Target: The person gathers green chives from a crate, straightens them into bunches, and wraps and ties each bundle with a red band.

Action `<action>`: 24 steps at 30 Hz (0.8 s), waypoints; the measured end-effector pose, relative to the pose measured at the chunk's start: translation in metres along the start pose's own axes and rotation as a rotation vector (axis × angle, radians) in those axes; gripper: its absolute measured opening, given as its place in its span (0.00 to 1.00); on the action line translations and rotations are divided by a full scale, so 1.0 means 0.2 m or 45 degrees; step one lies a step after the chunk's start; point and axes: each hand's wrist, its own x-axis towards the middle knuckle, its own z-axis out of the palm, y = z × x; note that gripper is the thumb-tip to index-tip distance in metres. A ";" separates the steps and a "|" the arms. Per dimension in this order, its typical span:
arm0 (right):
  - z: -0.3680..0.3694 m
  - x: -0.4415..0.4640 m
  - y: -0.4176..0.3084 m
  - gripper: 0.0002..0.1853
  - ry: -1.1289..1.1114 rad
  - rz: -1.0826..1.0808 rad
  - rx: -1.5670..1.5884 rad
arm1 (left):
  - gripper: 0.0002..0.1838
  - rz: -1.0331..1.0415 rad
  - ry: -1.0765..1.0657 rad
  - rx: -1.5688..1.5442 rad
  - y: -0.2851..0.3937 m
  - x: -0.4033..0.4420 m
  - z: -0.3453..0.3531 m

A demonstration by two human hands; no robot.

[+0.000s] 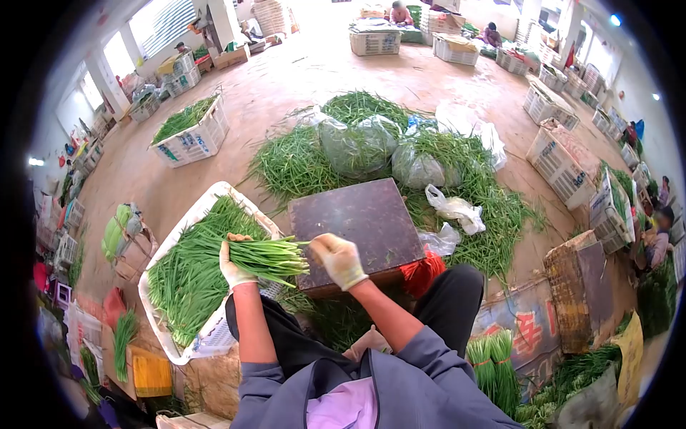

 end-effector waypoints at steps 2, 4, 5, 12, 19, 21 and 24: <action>-0.12 0.03 0.02 0.07 0.256 0.127 0.276 | 0.12 0.032 0.040 -0.007 0.05 0.01 -0.02; -0.35 0.12 0.09 0.08 0.584 0.158 0.505 | 0.11 0.111 0.104 0.014 0.09 -0.01 0.01; -0.48 0.15 0.12 0.08 0.769 0.146 0.618 | 0.12 0.154 0.124 0.038 0.11 -0.01 0.00; -0.97 0.23 0.15 0.14 1.125 0.180 1.267 | 0.11 0.063 0.136 -0.049 0.09 0.00 -0.01; -0.43 0.13 0.10 0.33 0.220 0.409 1.035 | 0.10 0.081 0.079 -0.108 -0.03 0.00 0.02; -0.14 0.05 0.13 0.31 0.255 0.168 0.803 | 0.11 0.070 0.075 -0.130 -0.05 0.01 0.01; 0.10 -0.01 0.18 0.32 0.256 0.329 0.797 | 0.14 0.107 0.041 -0.049 -0.10 -0.01 0.03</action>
